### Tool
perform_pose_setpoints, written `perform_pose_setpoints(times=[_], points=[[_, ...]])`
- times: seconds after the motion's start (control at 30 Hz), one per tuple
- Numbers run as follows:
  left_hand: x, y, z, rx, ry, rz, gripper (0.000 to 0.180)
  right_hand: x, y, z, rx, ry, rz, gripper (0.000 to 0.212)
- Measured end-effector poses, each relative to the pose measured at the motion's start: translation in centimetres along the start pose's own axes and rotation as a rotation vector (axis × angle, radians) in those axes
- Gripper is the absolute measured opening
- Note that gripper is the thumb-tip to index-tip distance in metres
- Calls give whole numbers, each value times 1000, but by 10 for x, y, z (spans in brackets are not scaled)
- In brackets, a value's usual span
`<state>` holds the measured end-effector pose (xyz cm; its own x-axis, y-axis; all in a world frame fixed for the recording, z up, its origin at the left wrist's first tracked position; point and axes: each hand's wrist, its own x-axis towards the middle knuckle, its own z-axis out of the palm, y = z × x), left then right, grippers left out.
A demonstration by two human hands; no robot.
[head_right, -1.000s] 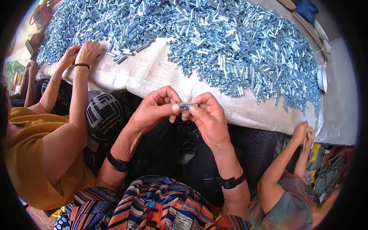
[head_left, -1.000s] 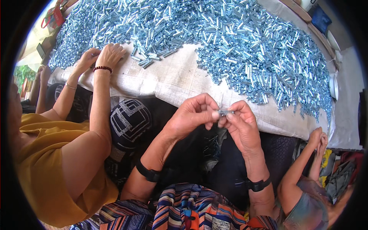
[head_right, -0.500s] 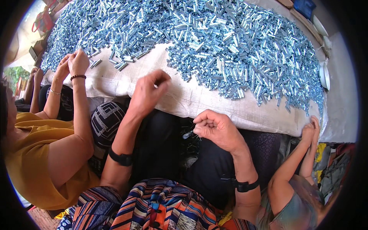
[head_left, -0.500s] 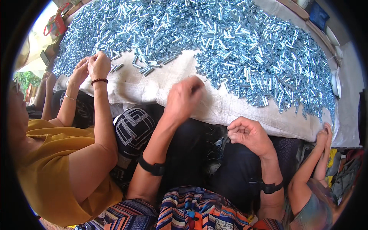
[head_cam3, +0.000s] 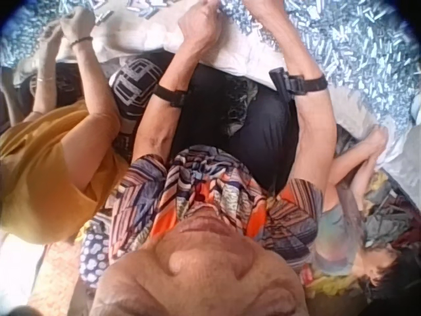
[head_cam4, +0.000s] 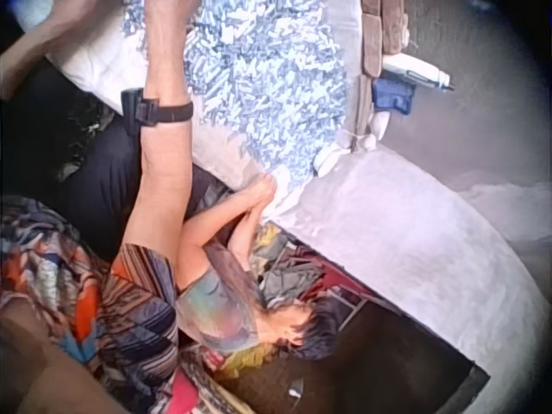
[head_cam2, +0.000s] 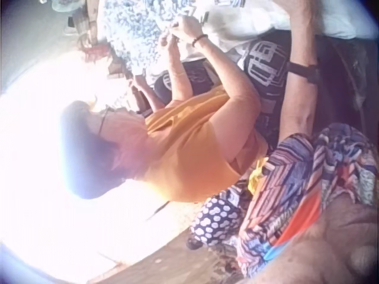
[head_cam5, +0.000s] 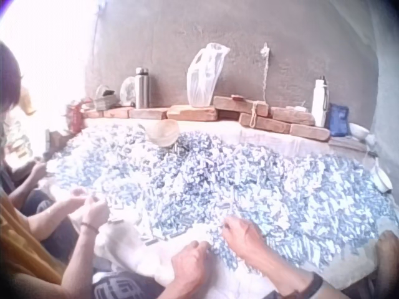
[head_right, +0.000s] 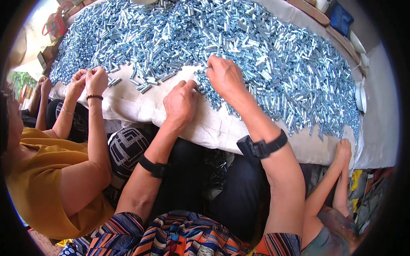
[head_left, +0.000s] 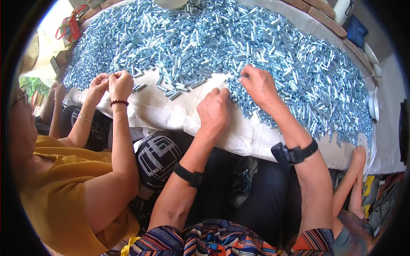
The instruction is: Inspecting and sorting a large quantity of small metal bolts on a workstation.
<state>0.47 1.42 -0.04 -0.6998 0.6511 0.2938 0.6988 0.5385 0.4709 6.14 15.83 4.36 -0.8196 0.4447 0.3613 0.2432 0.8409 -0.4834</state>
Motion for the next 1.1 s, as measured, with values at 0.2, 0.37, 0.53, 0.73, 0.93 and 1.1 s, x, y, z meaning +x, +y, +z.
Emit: perform_pose_setpoints(times=[0.2,0.37,0.53,0.73,0.93,1.1], points=[[2,0,6,-32,0,4,14,27,12,38,-298,10,-1,10],[5,-1,2,-29,-14,-3,12,28,19,37,-301,-31,-55,13],[10,1,-12,-164,-3,-79,12,13,18,22,-290,-144,-52,7],[46,0,11,-214,101,39,13,-27,10,-2,-259,-99,-234,3],[57,9,28,-138,47,183,10,-72,18,-23,-155,64,-152,11],[39,30,35,-7,50,248,15,-99,22,-30,-217,71,-90,11]])
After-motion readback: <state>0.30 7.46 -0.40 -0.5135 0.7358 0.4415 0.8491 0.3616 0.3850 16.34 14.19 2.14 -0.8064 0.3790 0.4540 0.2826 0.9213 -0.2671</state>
